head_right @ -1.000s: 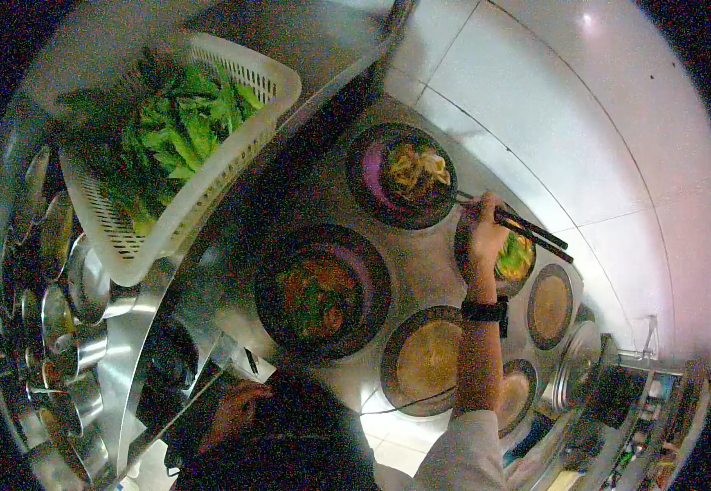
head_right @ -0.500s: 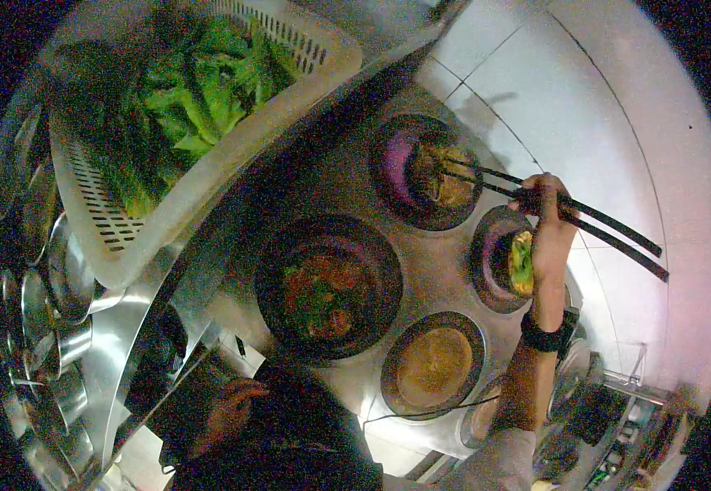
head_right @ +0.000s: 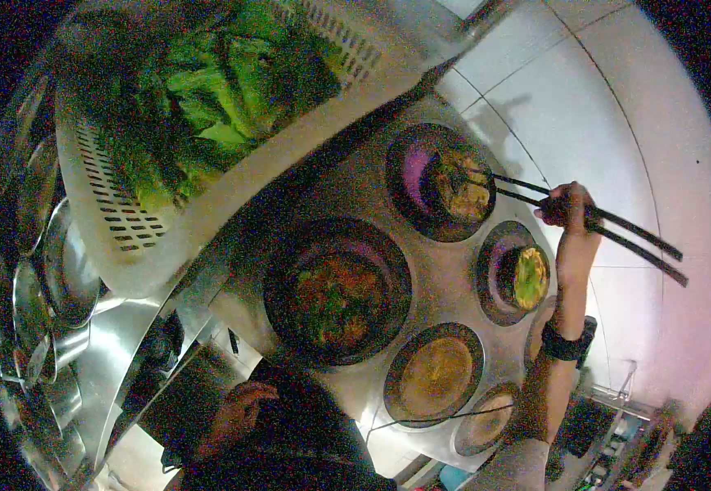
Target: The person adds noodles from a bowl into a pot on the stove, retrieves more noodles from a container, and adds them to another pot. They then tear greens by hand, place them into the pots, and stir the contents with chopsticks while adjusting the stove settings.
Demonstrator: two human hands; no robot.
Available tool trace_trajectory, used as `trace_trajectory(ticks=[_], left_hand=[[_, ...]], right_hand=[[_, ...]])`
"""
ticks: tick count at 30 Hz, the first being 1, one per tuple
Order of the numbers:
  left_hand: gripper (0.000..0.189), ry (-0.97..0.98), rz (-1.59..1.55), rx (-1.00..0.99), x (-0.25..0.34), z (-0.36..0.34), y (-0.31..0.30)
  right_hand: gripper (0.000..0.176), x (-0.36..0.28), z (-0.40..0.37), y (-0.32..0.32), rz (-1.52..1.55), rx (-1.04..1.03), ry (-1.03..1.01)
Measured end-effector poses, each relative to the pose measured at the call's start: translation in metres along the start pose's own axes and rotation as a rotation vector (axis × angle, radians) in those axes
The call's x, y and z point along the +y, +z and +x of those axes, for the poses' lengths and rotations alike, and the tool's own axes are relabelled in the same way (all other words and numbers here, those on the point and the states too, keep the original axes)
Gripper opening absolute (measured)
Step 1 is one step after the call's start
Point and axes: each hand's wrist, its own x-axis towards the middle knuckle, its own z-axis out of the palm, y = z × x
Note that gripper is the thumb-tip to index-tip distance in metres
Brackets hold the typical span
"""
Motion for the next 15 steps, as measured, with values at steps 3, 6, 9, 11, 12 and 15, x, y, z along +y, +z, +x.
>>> trace_trajectory(ticks=[3,6,9,11,12,15], left_hand=[[0.031,0.023,-0.017,0.019,-0.026,-0.01,0.013],[0.033,0.03,0.05,0.054,-0.027,-0.015,0.007],[0.034,0.002,0.054,0.074,-0.044,-0.027,0.005],[0.035,-0.03,0.016,0.114,-0.028,-0.029,-0.007],[0.036,-0.061,-0.023,0.153,-0.022,-0.03,-0.011],[0.036,-0.098,-0.029,0.16,-0.025,-0.036,-0.014]], right_hand=[[0.035,-0.01,0.021,0.014,0.082,-0.051,-0.075],[0.033,0.008,0.048,0.063,-0.006,-0.226,-0.082],[0.029,0.042,0.078,0.106,-0.226,-0.362,-0.108],[0.026,0.057,0.09,0.125,-0.361,-0.398,-0.102],[0.022,0.075,0.097,0.131,-0.322,-0.354,-0.185],[0.023,0.09,0.103,0.136,-0.301,-0.248,-0.243]])
